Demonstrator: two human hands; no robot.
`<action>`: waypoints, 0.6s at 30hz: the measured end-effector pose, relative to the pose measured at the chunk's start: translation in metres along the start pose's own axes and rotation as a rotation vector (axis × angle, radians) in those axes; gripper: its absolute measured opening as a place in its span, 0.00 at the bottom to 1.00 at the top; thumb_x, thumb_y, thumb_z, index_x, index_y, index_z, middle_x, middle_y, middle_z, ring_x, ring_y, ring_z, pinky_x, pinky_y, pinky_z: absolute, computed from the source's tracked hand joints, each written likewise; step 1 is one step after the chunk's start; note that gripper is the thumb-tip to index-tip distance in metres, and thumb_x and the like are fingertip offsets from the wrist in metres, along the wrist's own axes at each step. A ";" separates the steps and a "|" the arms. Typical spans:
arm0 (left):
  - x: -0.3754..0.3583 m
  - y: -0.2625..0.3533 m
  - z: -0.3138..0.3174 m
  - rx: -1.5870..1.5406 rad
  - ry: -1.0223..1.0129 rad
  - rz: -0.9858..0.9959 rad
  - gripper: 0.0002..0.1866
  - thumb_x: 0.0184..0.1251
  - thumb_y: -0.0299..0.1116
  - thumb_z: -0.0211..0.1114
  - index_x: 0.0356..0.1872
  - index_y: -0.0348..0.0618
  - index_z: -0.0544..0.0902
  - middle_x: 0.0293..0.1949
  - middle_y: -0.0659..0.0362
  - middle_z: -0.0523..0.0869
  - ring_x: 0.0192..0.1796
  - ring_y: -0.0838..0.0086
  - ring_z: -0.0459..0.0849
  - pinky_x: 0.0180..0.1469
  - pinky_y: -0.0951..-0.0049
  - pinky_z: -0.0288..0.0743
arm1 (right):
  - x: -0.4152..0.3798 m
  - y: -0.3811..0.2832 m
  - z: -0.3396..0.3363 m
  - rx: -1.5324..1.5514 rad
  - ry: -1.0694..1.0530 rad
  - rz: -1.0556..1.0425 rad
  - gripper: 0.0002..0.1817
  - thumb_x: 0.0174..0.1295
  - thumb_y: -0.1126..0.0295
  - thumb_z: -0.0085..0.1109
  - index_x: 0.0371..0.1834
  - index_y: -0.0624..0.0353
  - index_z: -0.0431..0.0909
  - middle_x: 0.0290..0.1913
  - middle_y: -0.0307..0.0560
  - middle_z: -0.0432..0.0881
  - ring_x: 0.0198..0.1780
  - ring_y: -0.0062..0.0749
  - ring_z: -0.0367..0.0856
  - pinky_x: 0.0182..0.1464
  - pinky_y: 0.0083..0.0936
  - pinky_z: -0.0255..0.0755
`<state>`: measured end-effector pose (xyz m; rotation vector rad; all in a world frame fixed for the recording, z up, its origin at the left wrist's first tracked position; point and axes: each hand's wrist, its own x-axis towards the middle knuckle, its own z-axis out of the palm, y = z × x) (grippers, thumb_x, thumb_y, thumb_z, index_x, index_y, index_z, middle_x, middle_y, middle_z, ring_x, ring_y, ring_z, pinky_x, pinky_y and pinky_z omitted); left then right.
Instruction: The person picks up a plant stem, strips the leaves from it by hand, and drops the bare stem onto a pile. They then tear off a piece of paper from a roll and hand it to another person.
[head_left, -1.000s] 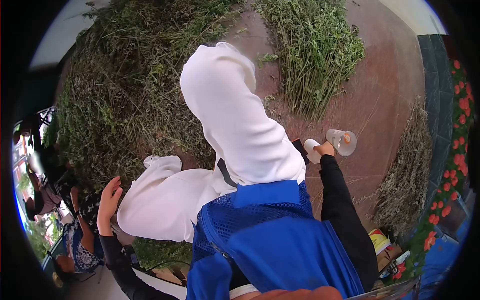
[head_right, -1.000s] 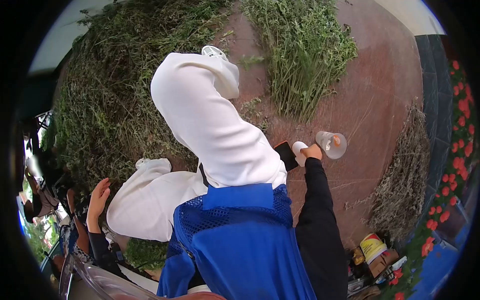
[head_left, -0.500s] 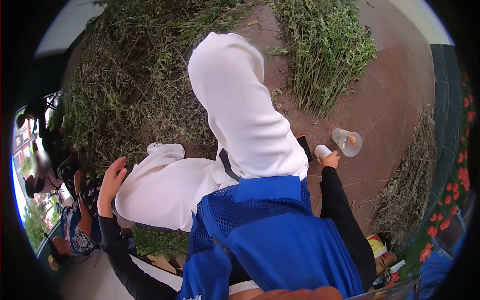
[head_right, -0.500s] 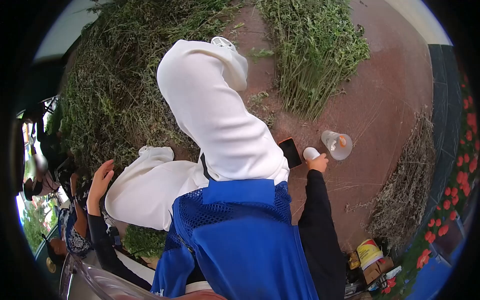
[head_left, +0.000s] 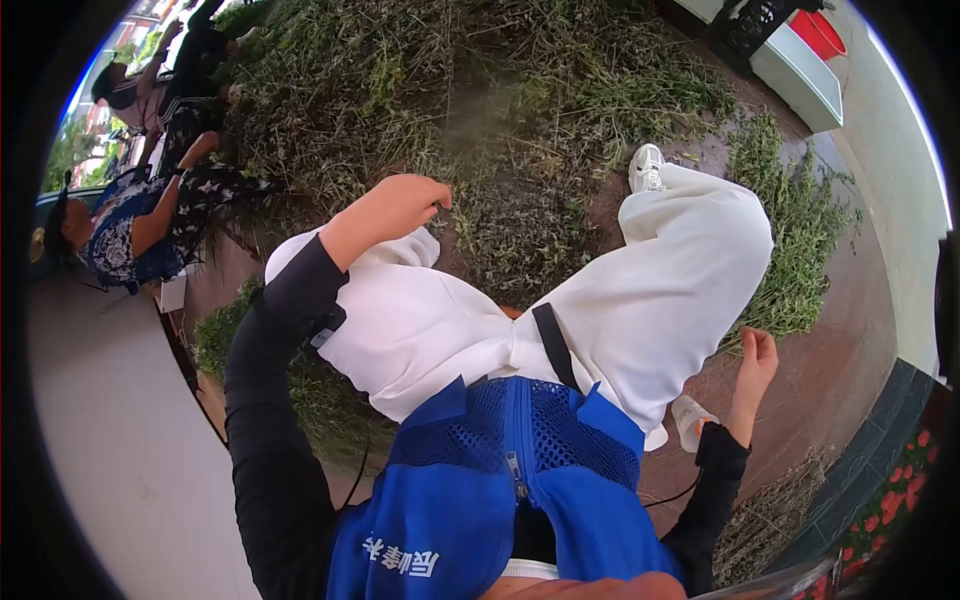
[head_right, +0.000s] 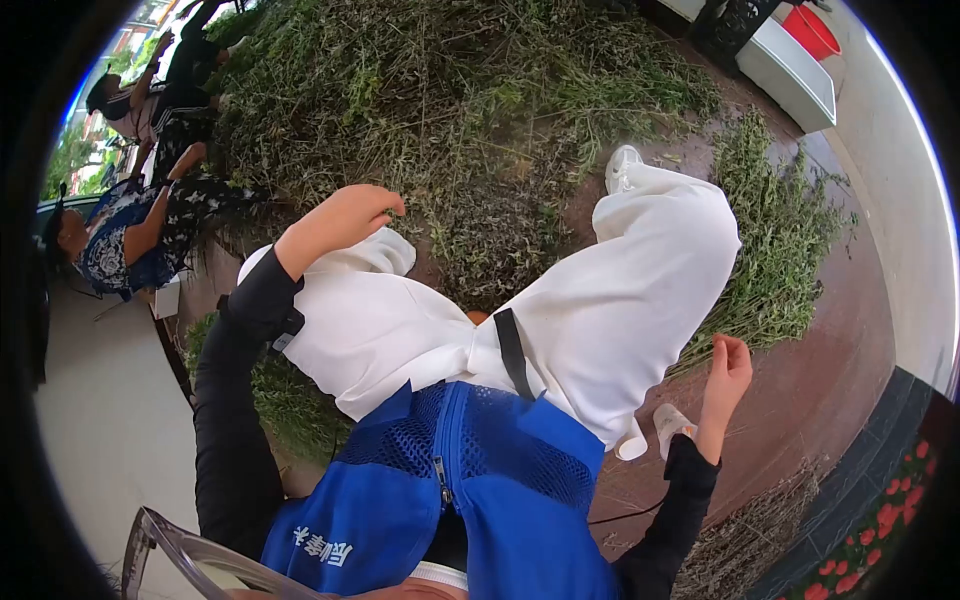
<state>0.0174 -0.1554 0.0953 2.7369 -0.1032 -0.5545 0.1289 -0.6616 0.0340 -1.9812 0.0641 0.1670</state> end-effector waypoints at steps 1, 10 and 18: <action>0.004 -0.001 0.006 0.013 0.028 0.030 0.08 0.51 0.27 0.55 0.34 0.42 0.75 0.32 0.56 0.79 0.38 0.62 0.76 0.40 0.65 0.69 | 0.015 -0.051 0.003 0.011 -0.087 -0.094 0.07 0.57 0.74 0.45 0.29 0.65 0.72 0.28 0.38 0.74 0.33 0.17 0.69 0.38 0.15 0.63; 0.002 -0.014 0.012 0.017 0.108 -0.106 0.15 0.54 0.32 0.56 0.44 0.41 0.71 0.35 0.54 0.78 0.40 0.60 0.75 0.42 0.65 0.69 | 0.062 -0.248 0.195 -0.597 -0.878 -0.652 0.09 0.53 0.70 0.47 0.31 0.65 0.74 0.28 0.49 0.77 0.30 0.33 0.75 0.34 0.24 0.67; -0.007 -0.049 0.002 -0.216 0.240 -0.150 0.17 0.53 0.39 0.58 0.42 0.41 0.71 0.32 0.52 0.77 0.40 0.59 0.75 0.41 0.62 0.69 | 0.163 -0.056 0.419 -0.283 -1.001 0.363 0.17 0.56 0.65 0.46 0.45 0.64 0.72 0.32 0.46 0.77 0.32 0.26 0.76 0.32 0.23 0.68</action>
